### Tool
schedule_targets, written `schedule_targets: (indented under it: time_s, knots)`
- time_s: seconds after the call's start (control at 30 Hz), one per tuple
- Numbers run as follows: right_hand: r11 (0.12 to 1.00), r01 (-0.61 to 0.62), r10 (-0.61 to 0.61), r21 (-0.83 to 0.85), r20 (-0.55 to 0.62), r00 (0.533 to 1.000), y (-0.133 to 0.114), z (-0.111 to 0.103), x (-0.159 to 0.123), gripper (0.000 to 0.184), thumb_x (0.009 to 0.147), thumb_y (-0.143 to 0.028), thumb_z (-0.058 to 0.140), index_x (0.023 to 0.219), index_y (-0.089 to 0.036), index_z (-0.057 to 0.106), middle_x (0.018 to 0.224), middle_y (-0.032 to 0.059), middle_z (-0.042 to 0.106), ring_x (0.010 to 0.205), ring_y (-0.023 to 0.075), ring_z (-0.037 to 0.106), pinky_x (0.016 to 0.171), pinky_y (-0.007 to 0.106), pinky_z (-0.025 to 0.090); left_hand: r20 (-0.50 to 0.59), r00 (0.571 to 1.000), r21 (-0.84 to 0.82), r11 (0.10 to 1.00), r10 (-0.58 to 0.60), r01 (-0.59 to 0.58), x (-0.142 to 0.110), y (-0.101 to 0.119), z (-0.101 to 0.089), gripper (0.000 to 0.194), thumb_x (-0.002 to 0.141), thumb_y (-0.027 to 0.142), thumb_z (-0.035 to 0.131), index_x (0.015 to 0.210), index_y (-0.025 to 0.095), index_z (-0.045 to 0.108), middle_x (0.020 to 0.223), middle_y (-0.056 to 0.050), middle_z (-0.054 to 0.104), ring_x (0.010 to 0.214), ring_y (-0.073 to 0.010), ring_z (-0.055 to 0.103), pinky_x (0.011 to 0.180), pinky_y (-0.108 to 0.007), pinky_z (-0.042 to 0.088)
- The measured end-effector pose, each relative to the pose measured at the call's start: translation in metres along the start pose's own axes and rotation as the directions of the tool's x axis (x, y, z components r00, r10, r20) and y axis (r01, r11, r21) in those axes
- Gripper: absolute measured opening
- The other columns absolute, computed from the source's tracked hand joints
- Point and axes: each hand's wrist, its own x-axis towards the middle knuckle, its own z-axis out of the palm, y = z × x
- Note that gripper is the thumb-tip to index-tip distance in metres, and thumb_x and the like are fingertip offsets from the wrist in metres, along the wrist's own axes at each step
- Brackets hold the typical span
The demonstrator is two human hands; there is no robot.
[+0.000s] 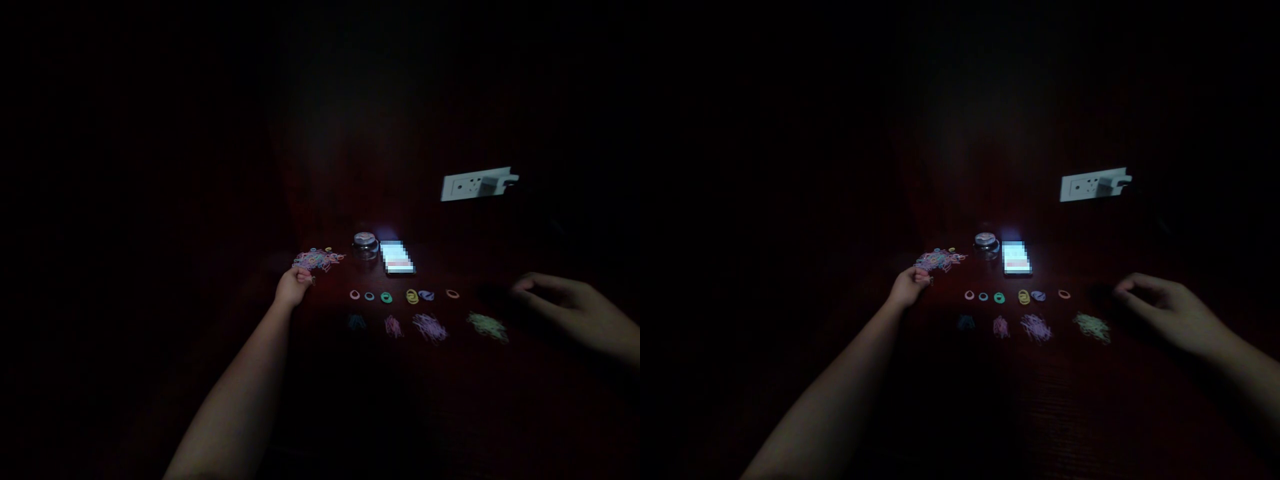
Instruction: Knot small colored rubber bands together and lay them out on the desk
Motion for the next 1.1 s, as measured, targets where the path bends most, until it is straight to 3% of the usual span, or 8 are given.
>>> schedule_targets:
  time_s: [0.13, 0.27, 0.6, 0.8, 0.9, 1.0, 1.1]
  knots:
    - [1.0, 0.012, -0.012, 0.005, -0.007, 1.0, -0.004, 0.0, -0.001, 0.064, 0.062, -0.079, 0.062, 0.083, -0.019, 0.064, 0.077, 0.0078, 0.069, 0.068, 0.0227, 0.063, 0.056, 0.03, 0.051, 0.013, 1.0, 0.005, 1.0, 0.001, -0.001, -0.002, 0.002, 0.0, 0.008, 0.073, 0.018, 0.069, 0.079, 0.015, 0.065, 0.072, -0.003, 0.068, 0.063, -0.0115, 0.061, 0.066, -0.023, 0.05]
    - [1.0, 0.002, -0.002, 0.007, 0.024, 1.0, -0.002, 0.0, -0.001, 0.061, 0.067, -0.077, 0.06, 0.087, -0.019, 0.063, 0.076, 0.0067, 0.067, 0.063, 0.0202, 0.06, 0.052, 0.028, 0.049, 0.018, 1.0, 0.029, 1.0, 0.01, -0.011, -0.005, 0.005, -0.002, 0.013, 0.077, 0.024, 0.066, 0.083, 0.014, 0.069, 0.077, -0.005, 0.071, 0.067, -0.0145, 0.065, 0.067, -0.025, 0.051]
    - [1.0, 0.012, -0.012, -0.008, 0.009, 1.0, -0.005, 0.0, -0.002, 0.062, 0.065, -0.078, 0.059, 0.086, -0.019, 0.063, 0.077, 0.0074, 0.068, 0.065, 0.0219, 0.061, 0.053, 0.029, 0.05, -0.018, 0.998, 0.072, 0.996, 0.056, -0.054, -0.005, 0.011, -0.004, 0.024, 0.085, 0.033, 0.059, 0.092, 0.016, 0.075, 0.106, -0.009, 0.074, 0.102, -0.0229, 0.066, 0.095, -0.032, 0.046]
    - [0.999, 0.038, -0.038, -0.02, -0.02, 0.999, -0.003, 0.002, -0.002, 0.06, 0.067, -0.076, 0.059, 0.086, -0.019, 0.062, 0.077, 0.0074, 0.067, 0.066, 0.0223, 0.062, 0.054, 0.03, 0.051, -0.067, 0.994, 0.048, 0.996, 0.081, -0.078, -0.006, 0.016, -0.005, 0.026, 0.085, 0.034, 0.058, 0.094, 0.014, 0.073, 0.097, -0.008, 0.075, 0.095, -0.0219, 0.067, 0.089, -0.031, 0.05]
    - [0.986, 0.146, -0.152, -0.077, -0.088, 0.984, -0.012, 0.006, -0.006, 0.051, 0.074, -0.068, 0.057, 0.085, -0.019, 0.062, 0.08, 0.0083, 0.067, 0.068, 0.0223, 0.062, 0.055, 0.031, 0.051, -0.056, 0.992, 0.015, 0.994, 0.112, -0.111, -0.012, 0.029, 0.0, 0.028, 0.084, 0.034, 0.059, 0.097, 0.013, 0.071, 0.087, -0.007, 0.073, 0.081, -0.0186, 0.068, 0.077, -0.027, 0.052]
    - [0.903, 0.375, -0.405, -0.208, -0.124, 0.906, -0.042, 0.019, -0.018, 0.034, 0.083, -0.053, 0.055, 0.082, -0.019, 0.062, 0.087, 0.009, 0.066, 0.078, 0.0228, 0.063, 0.065, 0.032, 0.051, -0.028, 0.979, -0.036, 0.979, 0.202, -0.203, -0.025, 0.053, 0.011, 0.025, 0.083, 0.034, 0.061, 0.093, 0.014, 0.07, 0.08, -0.005, 0.071, 0.072, -0.0151, 0.065, 0.069, -0.024, 0.052]
    - [0.786, 0.574, -0.582, -0.23, 0.039, 0.812, -0.089, 0.051, -0.031, 0.018, 0.085, -0.039, 0.058, 0.086, -0.021, 0.061, 0.087, 0.0072, 0.065, 0.08, 0.0218, 0.062, 0.071, 0.035, 0.051, 0.034, 0.942, -0.106, 0.939, 0.333, -0.328, -0.048, 0.081, 0.026, 0.019, 0.081, 0.032, 0.063, 0.086, 0.014, 0.068, 0.078, -0.004, 0.069, 0.069, -0.0135, 0.063, 0.063, -0.022, 0.051]
